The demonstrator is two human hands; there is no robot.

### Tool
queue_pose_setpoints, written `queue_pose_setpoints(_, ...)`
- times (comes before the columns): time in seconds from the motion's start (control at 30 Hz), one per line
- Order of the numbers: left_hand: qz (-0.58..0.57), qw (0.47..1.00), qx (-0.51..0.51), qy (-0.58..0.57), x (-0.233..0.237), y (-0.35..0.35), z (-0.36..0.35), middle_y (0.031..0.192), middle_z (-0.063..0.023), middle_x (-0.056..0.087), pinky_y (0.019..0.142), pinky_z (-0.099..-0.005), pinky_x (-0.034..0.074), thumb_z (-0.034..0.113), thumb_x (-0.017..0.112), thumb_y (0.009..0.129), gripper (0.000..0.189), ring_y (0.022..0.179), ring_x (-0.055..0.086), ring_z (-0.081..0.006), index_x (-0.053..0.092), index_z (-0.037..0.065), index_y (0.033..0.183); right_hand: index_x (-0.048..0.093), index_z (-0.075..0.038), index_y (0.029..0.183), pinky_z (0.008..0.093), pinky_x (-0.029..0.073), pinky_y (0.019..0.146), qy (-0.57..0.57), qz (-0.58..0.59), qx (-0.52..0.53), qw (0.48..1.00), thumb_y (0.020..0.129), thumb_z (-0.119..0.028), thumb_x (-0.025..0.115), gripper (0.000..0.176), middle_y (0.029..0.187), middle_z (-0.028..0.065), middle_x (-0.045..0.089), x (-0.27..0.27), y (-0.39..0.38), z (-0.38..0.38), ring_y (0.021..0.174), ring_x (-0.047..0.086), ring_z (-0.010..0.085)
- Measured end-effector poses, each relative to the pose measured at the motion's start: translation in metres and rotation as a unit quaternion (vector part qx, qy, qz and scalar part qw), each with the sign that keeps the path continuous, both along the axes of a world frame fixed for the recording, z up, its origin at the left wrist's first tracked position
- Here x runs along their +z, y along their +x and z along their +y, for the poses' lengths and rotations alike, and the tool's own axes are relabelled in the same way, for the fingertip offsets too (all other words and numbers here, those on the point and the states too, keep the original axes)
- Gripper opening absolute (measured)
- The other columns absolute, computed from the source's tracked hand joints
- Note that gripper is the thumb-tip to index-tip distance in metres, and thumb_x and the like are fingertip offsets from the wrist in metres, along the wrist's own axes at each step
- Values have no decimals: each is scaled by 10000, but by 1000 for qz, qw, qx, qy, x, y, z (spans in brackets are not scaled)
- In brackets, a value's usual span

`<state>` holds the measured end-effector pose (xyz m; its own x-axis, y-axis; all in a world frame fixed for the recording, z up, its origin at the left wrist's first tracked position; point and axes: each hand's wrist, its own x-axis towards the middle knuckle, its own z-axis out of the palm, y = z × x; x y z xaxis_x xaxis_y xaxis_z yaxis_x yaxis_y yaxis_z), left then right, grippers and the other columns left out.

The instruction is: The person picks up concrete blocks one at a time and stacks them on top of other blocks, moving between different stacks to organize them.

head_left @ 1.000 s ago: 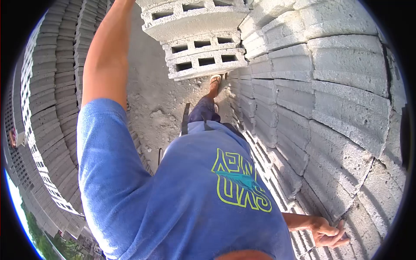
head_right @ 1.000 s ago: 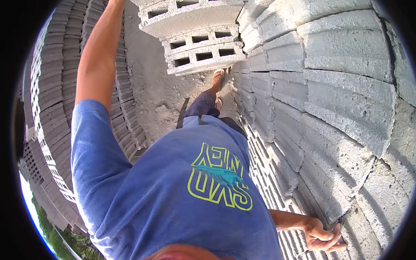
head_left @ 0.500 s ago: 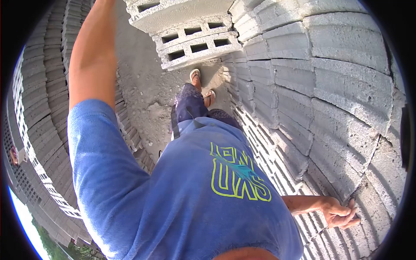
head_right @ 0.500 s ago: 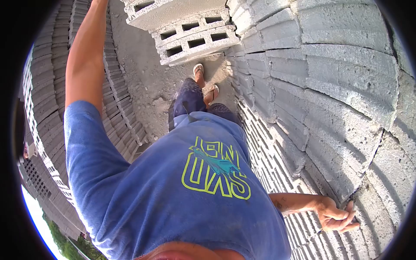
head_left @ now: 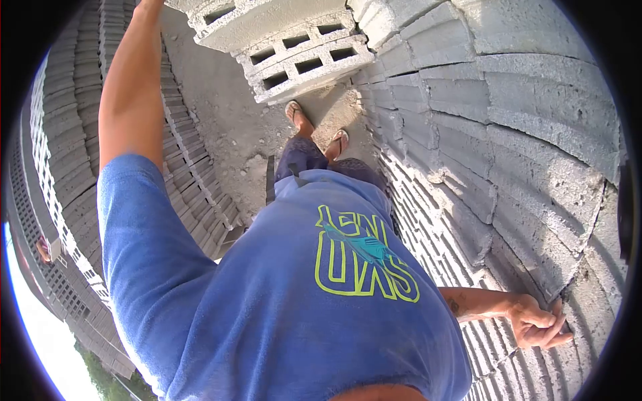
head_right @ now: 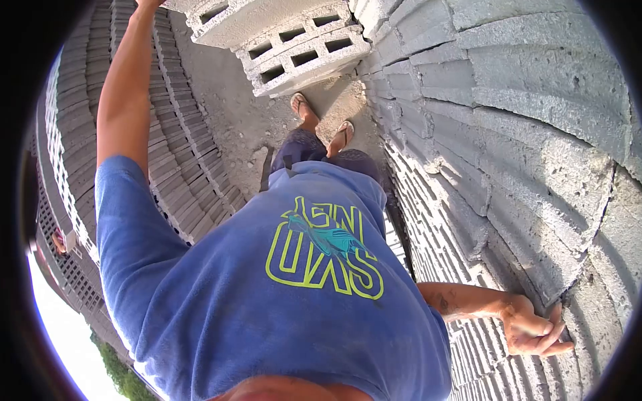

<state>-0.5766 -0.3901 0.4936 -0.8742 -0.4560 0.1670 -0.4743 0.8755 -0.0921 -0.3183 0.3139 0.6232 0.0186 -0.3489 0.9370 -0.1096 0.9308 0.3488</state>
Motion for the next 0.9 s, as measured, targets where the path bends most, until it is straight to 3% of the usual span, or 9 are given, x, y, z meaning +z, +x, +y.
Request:
queue_pose_setpoints(0.07, -1, 1000, 2, -7, -1, -2, -2, 1482, -167, 277, 1122, -524, 150, 402, 784, 650, 1034, 1390, 201, -365, 186, 241, 1478, 637, 107, 757, 237, 557, 483, -1, 15, 5, 1000, 921, -176, 553, 338, 993, 309, 587, -2, -6, -4, 655, 661, 200)
queue_pose_setpoints(0.23, 11, 999, -29, 6, 0, 3, -3, 1492, -151, 267, 1121, -523, 153, 388, 777, 669, 1018, 1394, 199, -355, 177, 257, 1481, 654, 84, 754, 247, 556, 528, -71, -9, 15, 997, 864, -92, 541, 236, 1042, 254, 556, -5, -8, -11, 754, 618, 171)
queue_pose_setpoints(0.53, -10, 998, -52, 24, 6, 8, -3, 1496, -188, 241, 1127, -535, 142, 393, 761, 691, 1028, 1401, 175, -367, 142, 207, 1490, 695, -41, 626, 251, 507, 555, -3, 39, -82, 996, 926, -451, 515, 539, 810, 65, 618, 1, -10, -6, 946, 584, 164)
queue_pose_setpoints(0.57, -18, 998, -48, 23, 7, 7, -3, 1499, -182, 239, 1129, -535, 139, 396, 758, 694, 1033, 1403, 168, -364, 131, 207, 1493, 698, -67, 609, 262, 487, 592, 33, 36, -108, 993, 923, -471, 504, 547, 672, 12, 576, 3, -8, -2, 1000, 544, 181)
queue_pose_setpoints(0.73, -56, 997, -58, 10, -6, 3, -13, 1516, -159, 211, 1143, -527, 120, 415, 736, 713, 1029, 1412, 143, -362, 102, 221, 1500, 710, -128, 563, 353, 393, 714, 63, 64, -157, 984, 890, -504, 510, 538, 521, -51, 583, 5, -11, 5, 833, 527, 204)
queue_pose_setpoints(0.77, 113, 974, -145, -136, -37, -12, -43, 1260, -168, 388, 930, -482, 253, 434, 618, 739, 807, 1137, 348, -332, 283, 129, 1408, 700, -138, 547, 361, 380, 715, 79, 47, -151, 984, 874, -484, 515, 510, 511, -36, 569, 7, -11, 24, 761, 521, 208)
queue_pose_setpoints(0.8, 279, 896, -224, -265, -60, -23, -57, 1003, -177, 566, 717, -438, 386, 453, 501, 766, 690, 861, 554, -302, 465, 37, 1316, 692, -146, 542, 373, 372, 713, 97, 44, -165, 981, 851, -462, 524, 472, 509, -22, 565, 8, -8, 45, 697, 513, 213)
queue_pose_setpoints(0.87, 28, 990, -100, -92, -34, -18, -42, 1422, -208, 355, 1070, -550, 160, 523, 647, 711, 897, 1342, 290, -359, 277, 181, 1454, 679, -156, 541, 390, 362, 704, 142, 47, -205, 967, 800, -426, 548, 396, 512, -2, 565, 11, -5, 73, 609, 504, 216)
queue_pose_setpoints(0.9, 26, 990, -101, -96, -40, -25, -48, 1440, -213, 335, 1056, -569, 152, 601, 626, 699, 944, 1348, 274, -368, 263, 179, 1461, 673, -159, 546, 397, 360, 695, 169, 55, -231, 957, 773, -413, 562, 358, 517, 4, 568, 14, -4, 78, 584, 503, 214)
